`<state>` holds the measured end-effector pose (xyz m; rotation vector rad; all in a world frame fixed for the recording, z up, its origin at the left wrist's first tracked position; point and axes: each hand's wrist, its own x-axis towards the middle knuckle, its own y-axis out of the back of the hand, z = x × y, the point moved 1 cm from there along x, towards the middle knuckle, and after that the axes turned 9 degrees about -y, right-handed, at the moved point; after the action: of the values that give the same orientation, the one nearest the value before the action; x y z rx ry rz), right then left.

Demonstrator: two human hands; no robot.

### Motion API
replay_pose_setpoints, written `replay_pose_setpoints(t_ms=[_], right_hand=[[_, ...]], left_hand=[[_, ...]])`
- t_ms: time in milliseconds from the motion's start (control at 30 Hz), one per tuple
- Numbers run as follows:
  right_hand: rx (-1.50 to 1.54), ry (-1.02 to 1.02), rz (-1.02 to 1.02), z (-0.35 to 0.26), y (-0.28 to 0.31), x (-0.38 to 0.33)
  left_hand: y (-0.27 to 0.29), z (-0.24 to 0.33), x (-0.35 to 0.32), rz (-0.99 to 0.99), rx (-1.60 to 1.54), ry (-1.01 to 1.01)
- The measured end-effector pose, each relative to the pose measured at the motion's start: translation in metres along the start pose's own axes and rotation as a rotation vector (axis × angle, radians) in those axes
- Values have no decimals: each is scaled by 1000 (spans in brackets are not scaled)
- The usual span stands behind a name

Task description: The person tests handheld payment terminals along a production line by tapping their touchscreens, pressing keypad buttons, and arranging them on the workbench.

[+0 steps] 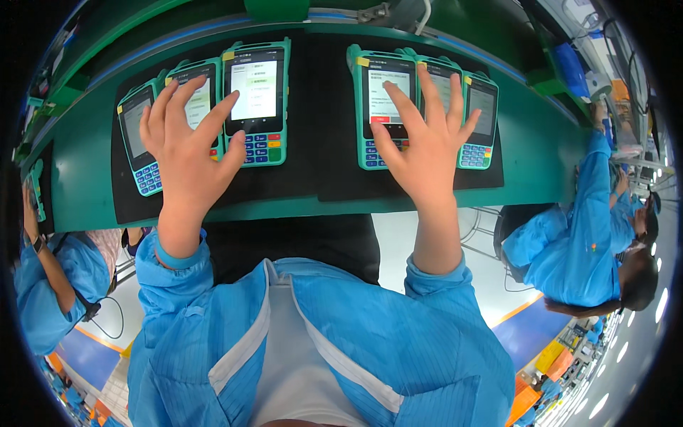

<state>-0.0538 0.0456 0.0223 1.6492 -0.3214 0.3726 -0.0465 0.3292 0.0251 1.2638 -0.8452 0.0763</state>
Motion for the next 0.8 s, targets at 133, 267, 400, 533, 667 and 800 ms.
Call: replay_pose_setpoints(t_ms=[133, 267, 400, 533, 667, 800], right_hand=[[28, -14, 18, 2, 0, 0], [70, -22, 37, 2, 1, 0], [126, -10, 61, -1, 5, -2], [163, 10, 74, -8, 6, -5], [191, 23, 78, -12, 8, -7], [190, 21, 50, -14, 10, -12]], left_hand=[[2, 0, 1, -2, 2, 7], [3, -2, 1, 10, 2, 15], [1, -1, 4, 16, 4, 25], [-9, 8, 12, -44, 42, 12], [-13, 7, 17, -58, 57, 10], [-2, -2, 8, -26, 82, 53]])
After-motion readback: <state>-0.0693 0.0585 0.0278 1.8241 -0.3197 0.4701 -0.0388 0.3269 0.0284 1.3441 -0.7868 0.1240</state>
